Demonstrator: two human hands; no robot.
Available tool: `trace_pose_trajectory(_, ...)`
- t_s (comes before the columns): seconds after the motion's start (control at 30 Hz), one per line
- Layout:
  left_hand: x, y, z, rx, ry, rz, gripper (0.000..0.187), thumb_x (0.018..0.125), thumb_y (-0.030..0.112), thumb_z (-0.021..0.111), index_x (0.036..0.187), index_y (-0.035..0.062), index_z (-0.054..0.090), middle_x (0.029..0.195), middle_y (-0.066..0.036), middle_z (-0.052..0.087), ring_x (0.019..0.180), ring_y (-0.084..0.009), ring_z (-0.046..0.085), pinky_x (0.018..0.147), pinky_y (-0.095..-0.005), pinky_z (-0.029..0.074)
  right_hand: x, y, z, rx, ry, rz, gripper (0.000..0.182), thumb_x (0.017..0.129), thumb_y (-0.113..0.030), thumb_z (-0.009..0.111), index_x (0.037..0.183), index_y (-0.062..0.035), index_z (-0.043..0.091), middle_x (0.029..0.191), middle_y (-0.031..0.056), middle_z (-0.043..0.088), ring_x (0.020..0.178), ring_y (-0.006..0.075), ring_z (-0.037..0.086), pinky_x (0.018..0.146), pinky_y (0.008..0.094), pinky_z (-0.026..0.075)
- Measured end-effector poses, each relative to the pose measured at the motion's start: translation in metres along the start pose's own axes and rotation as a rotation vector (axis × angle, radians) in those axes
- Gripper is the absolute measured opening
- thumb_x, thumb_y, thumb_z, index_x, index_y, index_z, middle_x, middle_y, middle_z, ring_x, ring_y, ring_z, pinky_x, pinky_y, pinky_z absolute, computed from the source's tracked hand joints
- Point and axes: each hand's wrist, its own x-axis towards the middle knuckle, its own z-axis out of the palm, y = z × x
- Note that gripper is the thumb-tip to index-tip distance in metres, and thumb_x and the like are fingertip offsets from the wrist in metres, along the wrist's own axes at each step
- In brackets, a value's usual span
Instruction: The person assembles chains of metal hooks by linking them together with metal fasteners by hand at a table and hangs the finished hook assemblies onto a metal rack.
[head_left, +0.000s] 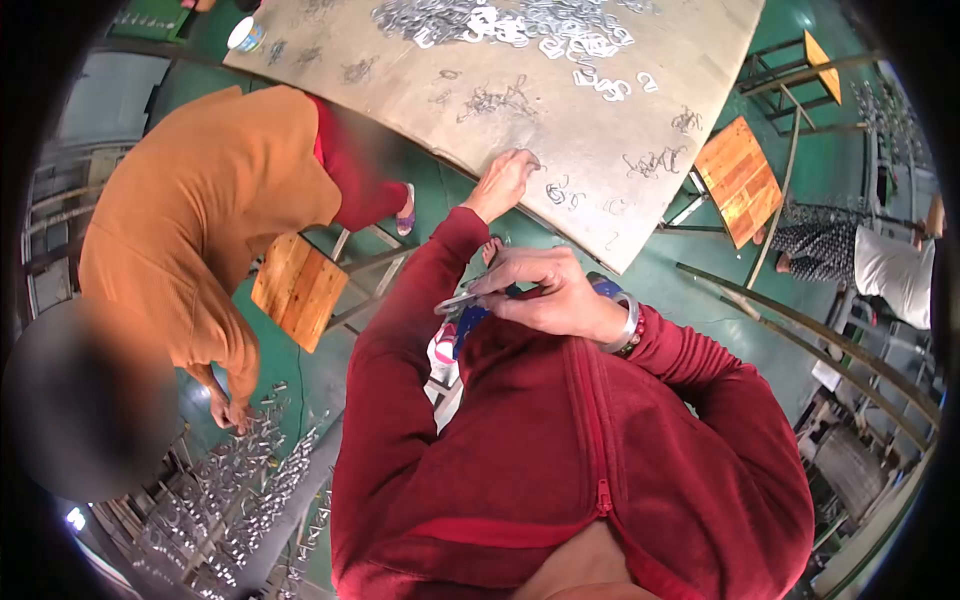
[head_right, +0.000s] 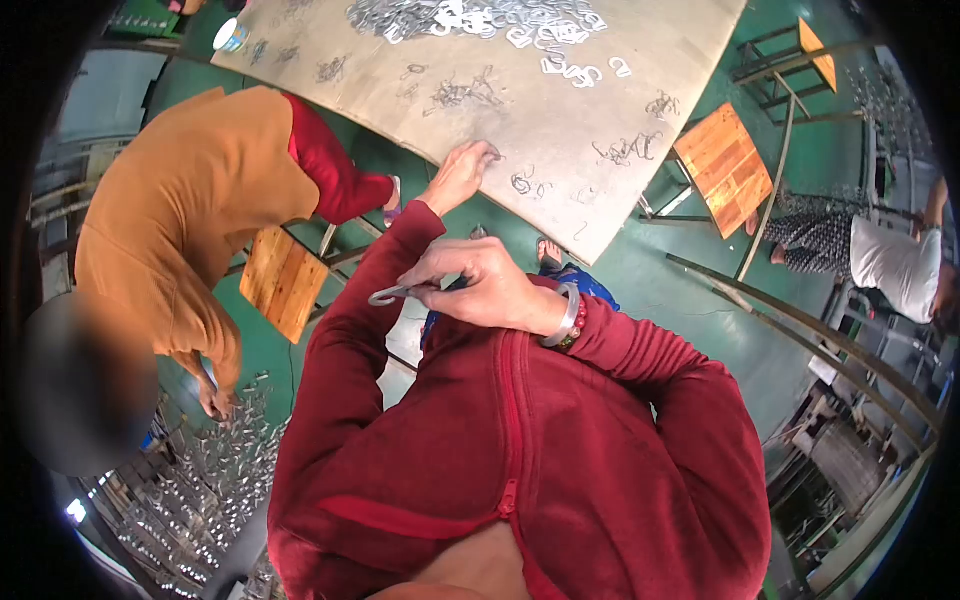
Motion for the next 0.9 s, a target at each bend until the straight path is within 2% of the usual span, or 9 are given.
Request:
trace_pose_trajectory(0.17, 0.035, 0.020, 0.032, -0.053, -0.252, 0.021, 0.015, 0.086, 0.011, 0.053, 0.094, 0.0024, 0.062, 0.093, -0.018, 0.062, 0.091, -0.0346, 0.059, 0.079, -0.0400, 0.046, -0.008, -0.003, -0.007, 0.041, 0.017, 0.004, 0.021, 0.070, 0.005, 0.065, 0.089, -0.0031, 0.067, 0.079, 0.0087, 0.064, 0.074, 0.0193, 0.062, 0.066, 0.0288, 0.049)
trace_pose_trajectory(0.23, 0.050, 0.020, 0.054, -0.065, -0.290, 0.041, 0.016, 0.086, 0.011, 0.053, 0.095, 0.0033, 0.063, 0.091, -0.018, 0.062, 0.091, -0.0336, 0.059, 0.079, -0.0398, 0.046, -0.009, -0.008, -0.014, 0.000, 0.024, 0.008, 0.020, 0.070, 0.005, 0.065, 0.088, -0.0030, 0.067, 0.078, 0.0087, 0.064, 0.073, 0.0209, 0.062, 0.065, 0.0294, 0.049)
trace_pose_trajectory(0.3, 0.066, 0.019, 0.079, -0.033, -0.244, 0.184, 0.018, 0.085, 0.013, 0.053, 0.096, 0.0036, 0.064, 0.092, -0.017, 0.063, 0.091, -0.0330, 0.060, 0.080, -0.0398, 0.046, -0.014, -0.002, -0.015, 0.008, 0.043, 0.027, 0.019, 0.070, 0.005, 0.066, 0.087, -0.0031, 0.066, 0.077, 0.0085, 0.063, 0.072, 0.0206, 0.062, 0.065, 0.0298, 0.048)
trace_pose_trajectory(0.4, 0.083, 0.044, 0.085, 0.037, -0.388, 0.016, 0.020, 0.085, 0.016, 0.052, 0.095, 0.0031, 0.064, 0.094, -0.017, 0.064, 0.092, -0.0329, 0.060, 0.081, -0.0399, 0.046, -0.018, 0.006, -0.020, 0.008, 0.068, -0.008, 0.022, 0.069, 0.009, 0.067, 0.089, -0.0002, 0.065, 0.084, 0.0097, 0.066, 0.074, 0.0201, 0.064, 0.065, 0.0286, 0.051)
trace_pose_trajectory(0.5, 0.086, 0.024, 0.080, 0.049, -0.175, 0.151, 0.021, 0.084, 0.017, 0.053, 0.095, 0.0035, 0.065, 0.096, -0.016, 0.064, 0.093, -0.0325, 0.060, 0.081, -0.0394, 0.046, -0.020, 0.005, -0.024, 0.048, 0.094, 0.043, 0.018, 0.071, 0.007, 0.066, 0.088, -0.0006, 0.065, 0.082, 0.0096, 0.065, 0.074, 0.0204, 0.063, 0.066, 0.0294, 0.049)
trace_pose_trajectory(0.6, 0.100, -0.010, 0.033, 0.349, 0.019, 0.087, 0.018, 0.080, 0.014, 0.057, 0.094, 0.0058, 0.066, 0.089, -0.013, 0.063, 0.087, -0.0296, 0.057, 0.078, -0.0395, 0.046, -0.019, 0.010, -0.029, 0.072, 0.141, 0.056, 0.017, 0.072, 0.005, 0.066, 0.088, -0.0009, 0.066, 0.081, 0.0092, 0.064, 0.074, 0.0206, 0.063, 0.066, 0.0303, 0.049)
trace_pose_trajectory(0.67, 0.111, -0.040, 0.008, 0.428, 0.083, 0.142, 0.017, 0.080, 0.013, 0.057, 0.093, 0.0075, 0.067, 0.086, -0.010, 0.062, 0.086, -0.0283, 0.055, 0.077, -0.0400, 0.046, -0.022, 0.015, -0.028, 0.066, 0.177, 0.062, 0.017, 0.073, 0.004, 0.066, 0.088, -0.0014, 0.066, 0.080, 0.0090, 0.064, 0.072, 0.0214, 0.062, 0.065, 0.0310, 0.049)
trace_pose_trajectory(0.73, 0.121, -0.062, -0.008, 0.457, -0.046, 0.183, 0.015, 0.080, 0.011, 0.054, 0.087, 0.0114, 0.066, 0.088, -0.009, 0.060, 0.093, -0.0290, 0.054, 0.076, -0.0391, 0.048, -0.024, 0.018, -0.028, 0.052, 0.172, 0.071, 0.016, 0.073, 0.003, 0.066, 0.089, -0.0017, 0.066, 0.080, 0.0090, 0.063, 0.072, 0.0224, 0.062, 0.064, 0.0312, 0.048)
trace_pose_trajectory(0.9, 0.118, -0.067, -0.008, 0.689, -0.150, 0.346, 0.013, 0.081, 0.010, 0.051, 0.093, 0.0056, 0.054, 0.093, -0.011, 0.052, 0.094, -0.0289, 0.052, 0.077, -0.0400, 0.048, -0.027, 0.012, -0.031, 0.034, 0.161, 0.087, 0.019, 0.073, 0.002, 0.065, 0.091, -0.0040, 0.065, 0.078, 0.0086, 0.061, 0.070, 0.0231, 0.061, 0.062, 0.0312, 0.047)
